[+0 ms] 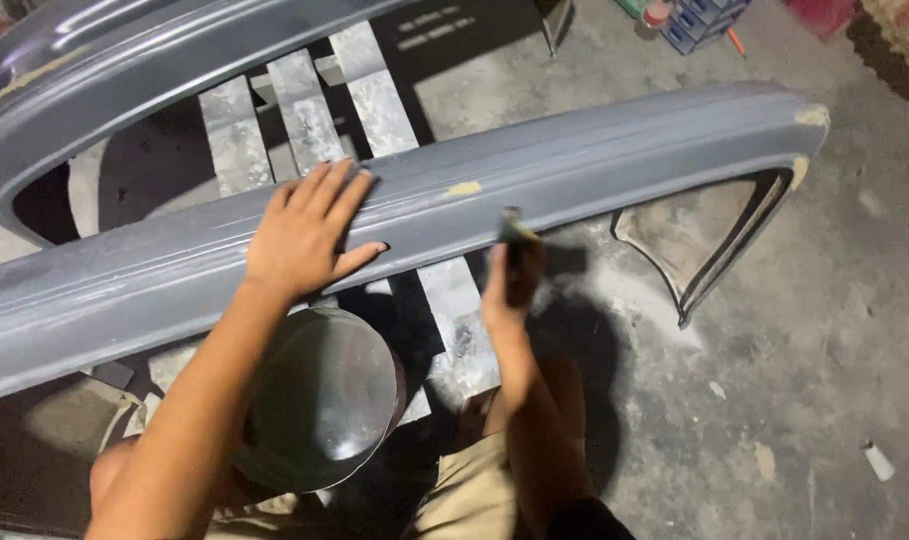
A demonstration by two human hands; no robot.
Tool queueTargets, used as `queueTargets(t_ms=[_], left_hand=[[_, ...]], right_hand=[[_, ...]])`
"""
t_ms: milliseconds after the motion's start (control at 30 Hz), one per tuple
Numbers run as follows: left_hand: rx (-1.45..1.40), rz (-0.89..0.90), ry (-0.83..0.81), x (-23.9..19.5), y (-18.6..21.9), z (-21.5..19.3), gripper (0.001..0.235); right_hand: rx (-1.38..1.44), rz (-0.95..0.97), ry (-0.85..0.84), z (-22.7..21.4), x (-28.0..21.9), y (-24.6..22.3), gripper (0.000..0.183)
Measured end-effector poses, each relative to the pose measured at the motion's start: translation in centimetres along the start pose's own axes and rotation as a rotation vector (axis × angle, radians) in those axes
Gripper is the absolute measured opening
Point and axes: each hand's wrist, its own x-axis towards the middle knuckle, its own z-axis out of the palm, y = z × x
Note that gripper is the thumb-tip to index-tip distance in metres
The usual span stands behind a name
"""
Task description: Sanding a car bumper using a sanding block and water to smooth the surface.
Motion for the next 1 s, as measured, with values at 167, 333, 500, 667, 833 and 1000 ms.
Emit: queueTargets(t_ms=[167, 333, 500, 667, 833, 1000], left_hand=[[0.051, 0.531, 0.159, -0.6, -0.3, 1.2, 0.057], [0.159, 0.622, 0.131, 0.1, 0.4, 1.0, 0.07], [0.232, 0.682, 0.133, 2.2, 2.3, 1.3, 0.077], [0.19, 0.709, 0.114, 4.7, 5.7, 2.8, 0.084], [0.229, 0.716, 0.112, 7.3, 8.8, 3.8, 0.086], [0.194, 0.723, 0.107, 7.1, 7.8, 3.8, 0.085]], right_hand=[[0.244, 0.59, 0.272, 0.1, -1.5, -0.9, 0.021], [0.233, 0.573, 0.19, -4.0, 2.9, -3.7, 0.034], [0.21, 0.468, 0.229, -3.3, 2.3, -2.3, 0.035], [0.466, 0.567, 0.357, -4.2, 3.6, -4.6, 0.031], [0.441, 0.54, 0.363, -3.7, 4.1, -5.1, 0.026], [-0.114, -0.148, 0.466, -1.4, 4.3, -1.7, 0.023]])
